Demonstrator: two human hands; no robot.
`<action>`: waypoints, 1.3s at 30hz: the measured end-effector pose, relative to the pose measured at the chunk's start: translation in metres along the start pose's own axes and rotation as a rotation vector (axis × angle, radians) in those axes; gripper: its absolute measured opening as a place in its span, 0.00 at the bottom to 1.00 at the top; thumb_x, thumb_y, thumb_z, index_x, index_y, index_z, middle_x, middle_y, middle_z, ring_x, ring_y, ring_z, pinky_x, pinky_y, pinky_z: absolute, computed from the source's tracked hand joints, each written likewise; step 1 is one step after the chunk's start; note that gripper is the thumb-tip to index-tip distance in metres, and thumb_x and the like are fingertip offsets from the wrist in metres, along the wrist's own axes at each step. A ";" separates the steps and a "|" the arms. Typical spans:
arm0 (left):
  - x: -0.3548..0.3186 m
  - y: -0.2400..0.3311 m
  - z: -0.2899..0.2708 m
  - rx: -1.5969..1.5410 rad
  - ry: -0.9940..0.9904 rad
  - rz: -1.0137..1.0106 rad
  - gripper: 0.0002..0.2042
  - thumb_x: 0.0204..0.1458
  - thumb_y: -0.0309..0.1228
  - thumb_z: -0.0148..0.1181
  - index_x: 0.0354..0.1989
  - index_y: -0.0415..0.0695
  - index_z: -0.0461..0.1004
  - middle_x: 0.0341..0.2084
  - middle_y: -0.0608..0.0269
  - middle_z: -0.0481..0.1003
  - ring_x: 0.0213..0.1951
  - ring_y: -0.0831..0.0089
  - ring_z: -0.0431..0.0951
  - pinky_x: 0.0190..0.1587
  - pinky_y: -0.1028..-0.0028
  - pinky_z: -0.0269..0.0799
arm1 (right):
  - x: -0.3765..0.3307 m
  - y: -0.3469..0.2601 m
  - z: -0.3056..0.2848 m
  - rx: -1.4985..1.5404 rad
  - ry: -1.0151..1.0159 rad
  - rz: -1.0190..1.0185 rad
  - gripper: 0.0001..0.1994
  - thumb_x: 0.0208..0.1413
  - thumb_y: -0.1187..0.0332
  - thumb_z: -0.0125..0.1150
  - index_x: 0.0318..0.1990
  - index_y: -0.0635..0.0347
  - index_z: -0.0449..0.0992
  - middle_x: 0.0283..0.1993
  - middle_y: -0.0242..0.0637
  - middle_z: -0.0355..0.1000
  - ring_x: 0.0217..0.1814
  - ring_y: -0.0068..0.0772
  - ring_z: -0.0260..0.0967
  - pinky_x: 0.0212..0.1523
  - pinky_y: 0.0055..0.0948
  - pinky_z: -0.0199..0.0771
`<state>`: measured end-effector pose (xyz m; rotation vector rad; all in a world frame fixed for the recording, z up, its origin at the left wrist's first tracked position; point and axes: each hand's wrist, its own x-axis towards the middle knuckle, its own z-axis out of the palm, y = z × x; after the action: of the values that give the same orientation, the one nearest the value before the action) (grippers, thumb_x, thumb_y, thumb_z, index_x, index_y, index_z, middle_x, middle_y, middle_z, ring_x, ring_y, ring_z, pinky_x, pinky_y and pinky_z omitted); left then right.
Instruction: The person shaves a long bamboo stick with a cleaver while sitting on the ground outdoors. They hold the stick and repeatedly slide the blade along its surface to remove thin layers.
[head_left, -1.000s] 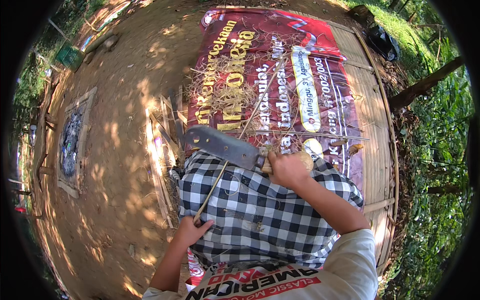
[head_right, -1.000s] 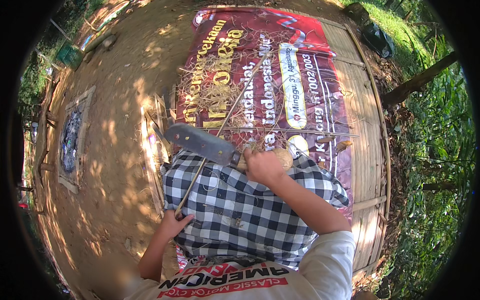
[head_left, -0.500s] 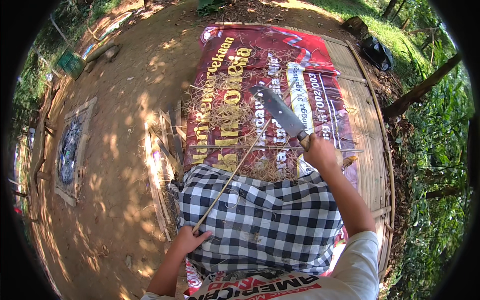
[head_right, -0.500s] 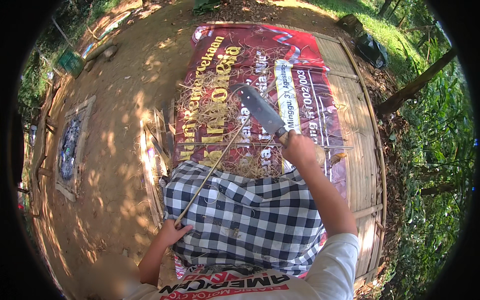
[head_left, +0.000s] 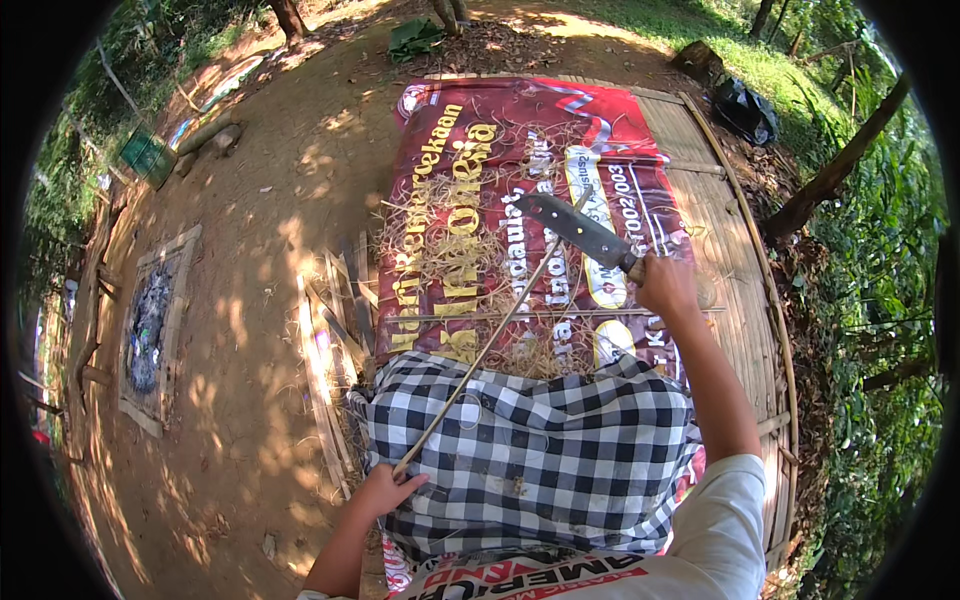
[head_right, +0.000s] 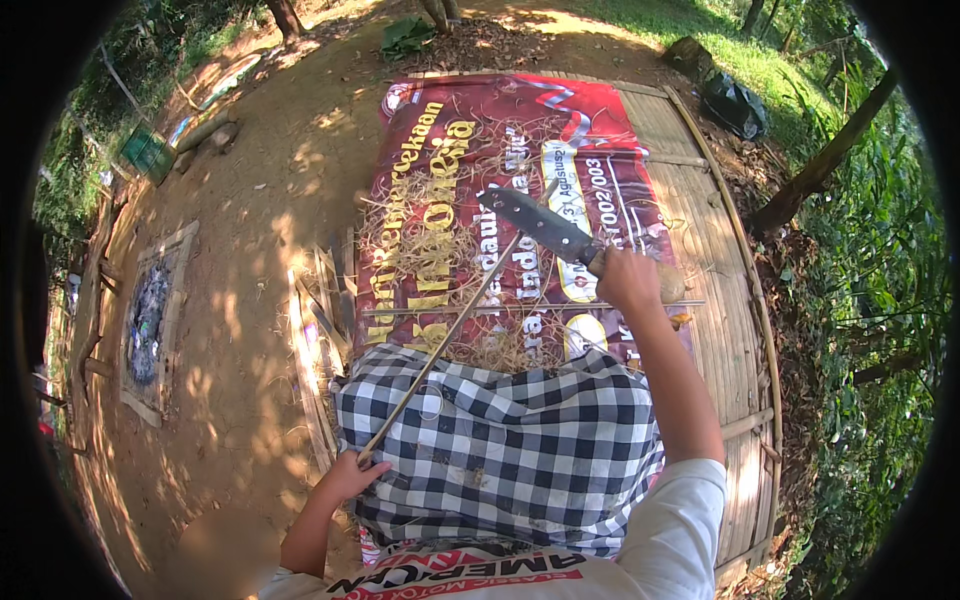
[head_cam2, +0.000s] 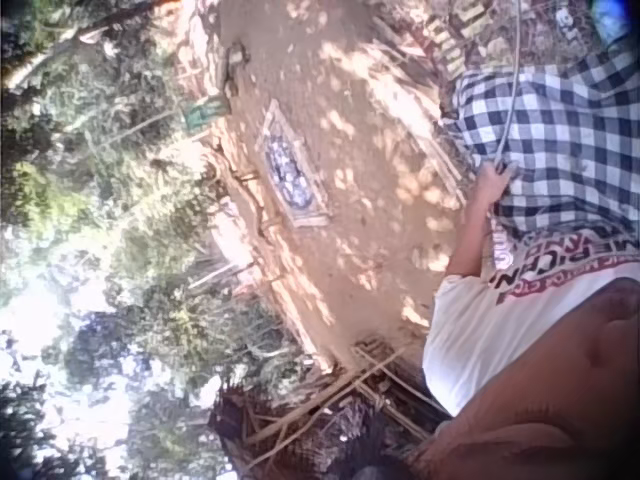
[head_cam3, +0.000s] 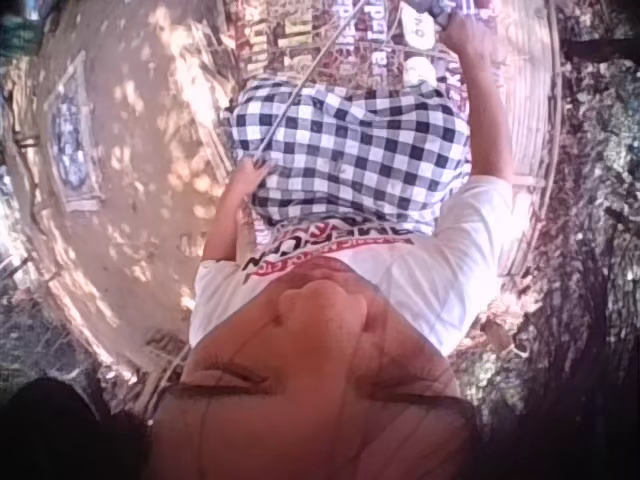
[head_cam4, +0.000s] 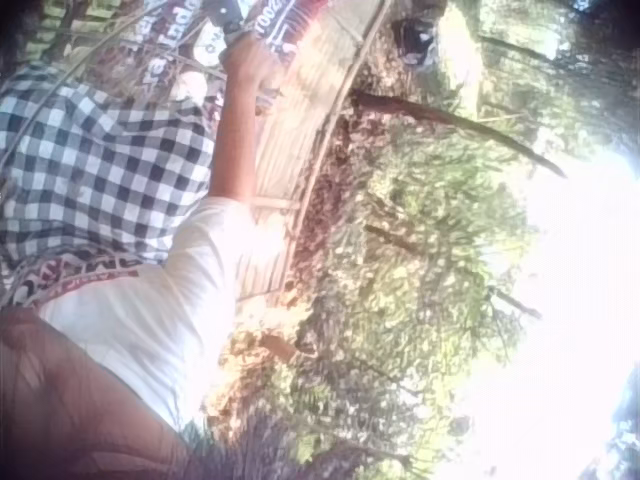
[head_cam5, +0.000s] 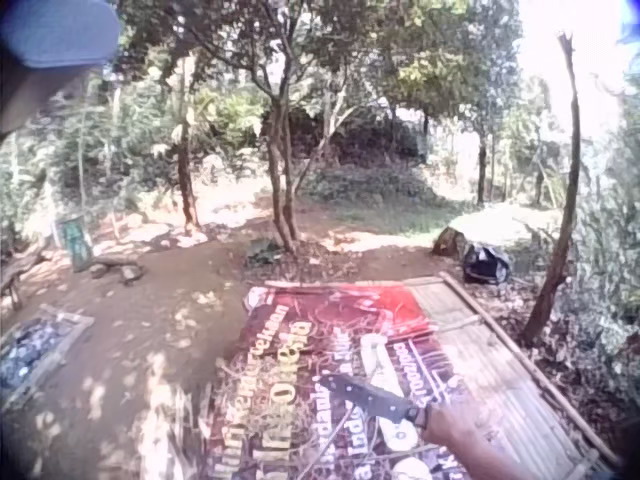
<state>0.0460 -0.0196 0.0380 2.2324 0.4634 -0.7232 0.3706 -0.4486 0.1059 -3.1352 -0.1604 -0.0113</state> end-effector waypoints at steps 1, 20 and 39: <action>0.003 -0.010 0.002 0.036 -0.011 -0.020 0.30 0.47 0.52 0.66 0.12 0.38 0.61 0.08 0.60 0.62 0.15 0.68 0.57 0.21 0.66 0.62 | -0.007 -0.005 0.000 0.008 0.031 -0.028 0.10 0.43 0.68 0.58 0.33 0.62 0.74 0.28 0.52 0.76 0.32 0.52 0.76 0.37 0.46 0.76; 0.001 -0.002 0.009 -0.041 0.028 0.151 0.22 0.60 0.45 0.52 0.30 0.34 0.73 0.15 0.49 0.69 0.20 0.63 0.67 0.28 0.62 0.66 | 0.013 0.023 -0.023 -0.080 0.093 -0.065 0.09 0.42 0.67 0.59 0.31 0.60 0.75 0.28 0.46 0.77 0.32 0.46 0.77 0.34 0.41 0.76; -0.013 -0.020 0.004 0.051 -0.006 0.099 0.19 0.59 0.42 0.53 0.36 0.34 0.76 0.22 0.42 0.75 0.26 0.51 0.76 0.32 0.63 0.70 | -0.110 -0.087 0.033 -0.035 -0.157 -0.716 0.13 0.42 0.66 0.58 0.36 0.62 0.71 0.28 0.43 0.76 0.31 0.41 0.77 0.32 0.38 0.75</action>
<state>0.0243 -0.0110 0.0329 2.2826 0.3326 -0.6973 0.2528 -0.3727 0.0720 -2.9131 -1.2656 0.2294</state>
